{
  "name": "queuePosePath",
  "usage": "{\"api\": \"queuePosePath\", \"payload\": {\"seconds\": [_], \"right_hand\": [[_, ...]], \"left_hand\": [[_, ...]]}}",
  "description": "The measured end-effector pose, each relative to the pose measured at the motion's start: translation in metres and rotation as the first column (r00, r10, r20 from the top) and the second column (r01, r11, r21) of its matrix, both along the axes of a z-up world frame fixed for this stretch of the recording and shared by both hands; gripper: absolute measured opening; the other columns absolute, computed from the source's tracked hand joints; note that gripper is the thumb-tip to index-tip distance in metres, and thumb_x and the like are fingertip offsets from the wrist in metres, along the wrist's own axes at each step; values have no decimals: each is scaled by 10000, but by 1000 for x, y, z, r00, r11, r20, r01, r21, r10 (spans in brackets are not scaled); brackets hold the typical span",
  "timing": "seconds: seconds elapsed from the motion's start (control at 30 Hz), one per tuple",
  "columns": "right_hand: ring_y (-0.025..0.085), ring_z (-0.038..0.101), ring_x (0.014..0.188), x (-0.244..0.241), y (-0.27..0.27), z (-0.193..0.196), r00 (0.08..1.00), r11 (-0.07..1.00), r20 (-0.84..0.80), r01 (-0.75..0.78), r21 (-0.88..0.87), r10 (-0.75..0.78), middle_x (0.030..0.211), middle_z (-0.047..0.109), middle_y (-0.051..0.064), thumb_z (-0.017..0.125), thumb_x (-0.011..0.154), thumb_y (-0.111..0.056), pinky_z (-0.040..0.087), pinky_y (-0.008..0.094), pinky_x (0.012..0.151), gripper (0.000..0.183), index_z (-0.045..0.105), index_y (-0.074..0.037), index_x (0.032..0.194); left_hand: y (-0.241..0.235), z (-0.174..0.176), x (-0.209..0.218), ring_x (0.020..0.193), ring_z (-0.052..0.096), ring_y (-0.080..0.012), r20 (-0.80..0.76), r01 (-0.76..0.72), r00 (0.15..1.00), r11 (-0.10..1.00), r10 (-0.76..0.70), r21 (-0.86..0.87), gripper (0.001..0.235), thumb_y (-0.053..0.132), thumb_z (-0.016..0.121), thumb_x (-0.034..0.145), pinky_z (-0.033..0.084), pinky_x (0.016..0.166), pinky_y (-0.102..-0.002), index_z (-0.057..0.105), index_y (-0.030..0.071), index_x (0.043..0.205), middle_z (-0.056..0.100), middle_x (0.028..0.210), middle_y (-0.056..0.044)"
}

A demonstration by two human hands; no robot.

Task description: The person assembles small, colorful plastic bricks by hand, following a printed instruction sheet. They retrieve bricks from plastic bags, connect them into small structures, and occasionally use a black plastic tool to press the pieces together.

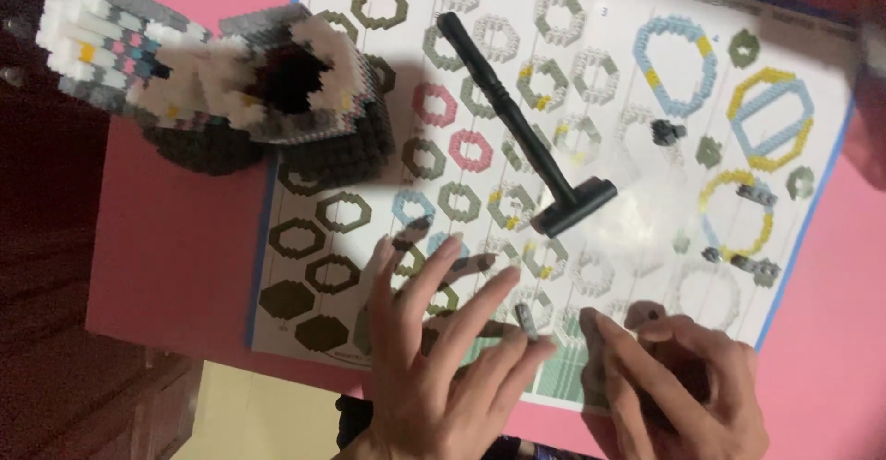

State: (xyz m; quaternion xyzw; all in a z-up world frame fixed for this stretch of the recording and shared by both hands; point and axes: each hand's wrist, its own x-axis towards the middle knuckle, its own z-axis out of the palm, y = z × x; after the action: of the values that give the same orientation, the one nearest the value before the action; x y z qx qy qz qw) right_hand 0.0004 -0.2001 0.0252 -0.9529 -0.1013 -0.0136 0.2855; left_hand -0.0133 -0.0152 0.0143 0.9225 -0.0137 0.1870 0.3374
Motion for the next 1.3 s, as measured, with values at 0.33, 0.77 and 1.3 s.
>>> {"api": "queuePosePath", "payload": {"seconds": [0.33,0.77,1.3], "right_hand": [[260,718,993,-3,7,-12,975,972,-84,214,97,-206,1029,667,165,818,868,-36,605,329,956,134,773,47,963],[239,645,1004,-10,-2,-28,967,958,-22,253,132,-253,1034,644,126,813,904,-54,593,338,977,73,765,2,909],[217,602,965,-9,3,-20,963,968,-102,250,-9,-249,1079,645,108,803,910,-68,570,334,894,56,809,-13,915]], "left_hand": [[10,-2,3,1291,553,-516,-123,25,992,1000,-23,19,425,481,959,862,437,1128,-850,758,128,986,676,1314,-105],[-1,1,-1,1495,349,-496,-317,-60,948,989,15,-135,195,294,910,865,370,1276,-707,791,158,938,650,1395,-72],[-4,-2,-1,1312,610,-308,-174,19,984,989,-45,-146,194,178,928,858,339,1163,-852,765,166,963,734,1156,24]]}}
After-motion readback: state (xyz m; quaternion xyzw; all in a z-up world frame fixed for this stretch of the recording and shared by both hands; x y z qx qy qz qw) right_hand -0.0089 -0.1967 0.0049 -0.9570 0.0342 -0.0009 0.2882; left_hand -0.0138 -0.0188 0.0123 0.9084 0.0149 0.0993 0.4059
